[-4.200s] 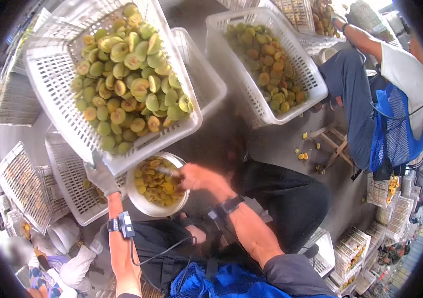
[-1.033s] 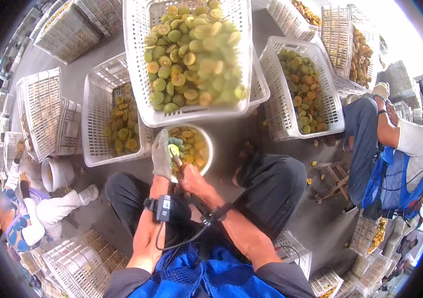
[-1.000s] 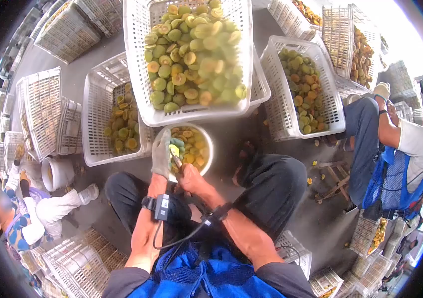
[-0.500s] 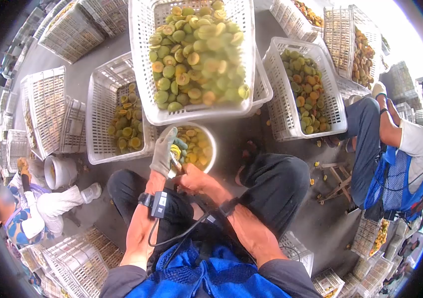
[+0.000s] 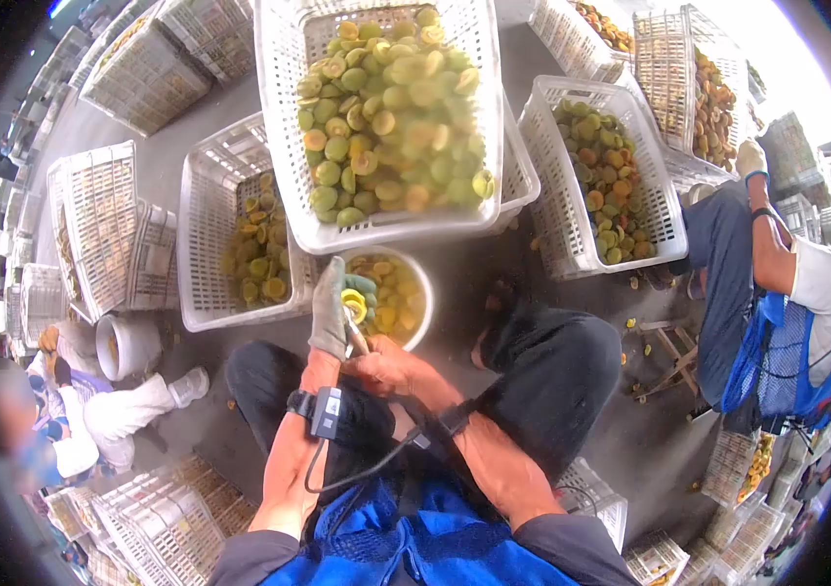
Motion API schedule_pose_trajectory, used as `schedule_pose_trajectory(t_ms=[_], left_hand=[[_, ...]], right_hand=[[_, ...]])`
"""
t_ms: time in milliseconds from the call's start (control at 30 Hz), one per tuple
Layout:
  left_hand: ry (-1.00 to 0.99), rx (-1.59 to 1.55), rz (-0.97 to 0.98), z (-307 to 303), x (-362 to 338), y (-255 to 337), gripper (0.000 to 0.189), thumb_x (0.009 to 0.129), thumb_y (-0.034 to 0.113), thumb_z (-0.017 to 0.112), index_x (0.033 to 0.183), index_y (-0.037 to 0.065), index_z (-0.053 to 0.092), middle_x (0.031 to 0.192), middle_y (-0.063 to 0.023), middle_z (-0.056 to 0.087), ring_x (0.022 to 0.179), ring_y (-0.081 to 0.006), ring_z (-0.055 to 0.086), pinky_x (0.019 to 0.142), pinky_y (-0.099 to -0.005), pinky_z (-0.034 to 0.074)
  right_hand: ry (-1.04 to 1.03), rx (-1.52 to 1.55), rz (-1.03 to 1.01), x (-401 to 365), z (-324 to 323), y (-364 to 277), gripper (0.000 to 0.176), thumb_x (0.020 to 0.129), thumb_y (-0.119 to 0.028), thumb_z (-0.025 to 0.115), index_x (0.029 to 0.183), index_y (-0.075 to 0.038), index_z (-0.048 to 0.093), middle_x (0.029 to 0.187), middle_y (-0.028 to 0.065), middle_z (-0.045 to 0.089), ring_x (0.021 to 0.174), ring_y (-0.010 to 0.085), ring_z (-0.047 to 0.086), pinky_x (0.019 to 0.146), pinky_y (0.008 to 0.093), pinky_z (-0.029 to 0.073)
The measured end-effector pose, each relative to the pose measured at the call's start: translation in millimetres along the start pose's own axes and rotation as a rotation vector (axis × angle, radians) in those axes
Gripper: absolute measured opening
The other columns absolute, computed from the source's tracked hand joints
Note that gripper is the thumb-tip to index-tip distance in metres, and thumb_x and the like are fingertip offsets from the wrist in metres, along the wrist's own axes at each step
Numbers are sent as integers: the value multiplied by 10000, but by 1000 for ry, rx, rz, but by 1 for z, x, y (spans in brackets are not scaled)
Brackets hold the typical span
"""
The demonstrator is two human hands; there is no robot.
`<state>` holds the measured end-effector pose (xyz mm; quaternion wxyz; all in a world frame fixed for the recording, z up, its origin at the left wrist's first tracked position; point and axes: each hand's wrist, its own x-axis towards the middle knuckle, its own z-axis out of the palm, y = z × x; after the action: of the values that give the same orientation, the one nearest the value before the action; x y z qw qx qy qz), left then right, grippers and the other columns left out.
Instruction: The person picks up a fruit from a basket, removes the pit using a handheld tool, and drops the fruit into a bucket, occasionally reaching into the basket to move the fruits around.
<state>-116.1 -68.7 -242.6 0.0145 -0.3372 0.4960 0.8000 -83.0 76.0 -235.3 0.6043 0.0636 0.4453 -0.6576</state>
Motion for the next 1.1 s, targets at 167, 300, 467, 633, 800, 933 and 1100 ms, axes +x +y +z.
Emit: schedule_pose_trajectory(t_ms=[167,300,467,633,800,933,1100], left_hand=[[-172,251,-19,9,11,2,523,994,489,626,769,31,743,739,-67,718,584,-106,633,559,-219,483],[-74,137,-16,5,8,6,605,1014,571,532,839,26,727,750,-77,708,570,-131,635,536,-243,504],[43,-225,43,-26,27,22,710,1018,666,424,887,16,680,672,-80,663,533,-186,635,476,-286,521],[292,-304,240,-43,28,72,703,1039,631,412,969,-12,687,707,-79,667,556,-177,622,537,-281,545],[499,215,698,-75,49,94,320,1021,279,642,1175,6,707,1034,-88,687,948,-192,652,832,-318,546],[266,740,910,20,38,98,348,1000,351,663,1163,46,705,1106,-117,705,1044,-240,665,945,-363,519],[-59,989,851,135,86,50,508,927,486,688,1201,58,685,1119,-160,702,1046,-327,677,966,-442,504]], right_hand=[[-172,194,7,-2,-21,3,198,948,-129,697,824,-96,546,539,-38,418,394,63,386,351,245,256],[-210,324,5,-6,-27,7,160,939,-120,700,863,-50,578,580,-26,455,398,62,386,350,240,263],[-103,165,-1,-11,-28,0,200,939,-120,696,845,-42,538,593,-25,454,402,64,381,360,237,273],[-59,155,-80,-3,-37,0,267,949,-121,687,798,-92,468,578,-27,441,400,73,386,362,247,284],[40,129,-225,-14,-40,-7,243,972,-123,662,815,-92,479,568,-30,430,418,85,413,369,277,302],[156,98,-347,-24,-47,-12,201,984,-120,632,828,-53,524,592,-22,462,425,86,411,390,276,314],[377,118,-442,-46,-55,-33,207,945,-164,650,823,-44,534,578,-30,444,448,72,395,401,270,281]])
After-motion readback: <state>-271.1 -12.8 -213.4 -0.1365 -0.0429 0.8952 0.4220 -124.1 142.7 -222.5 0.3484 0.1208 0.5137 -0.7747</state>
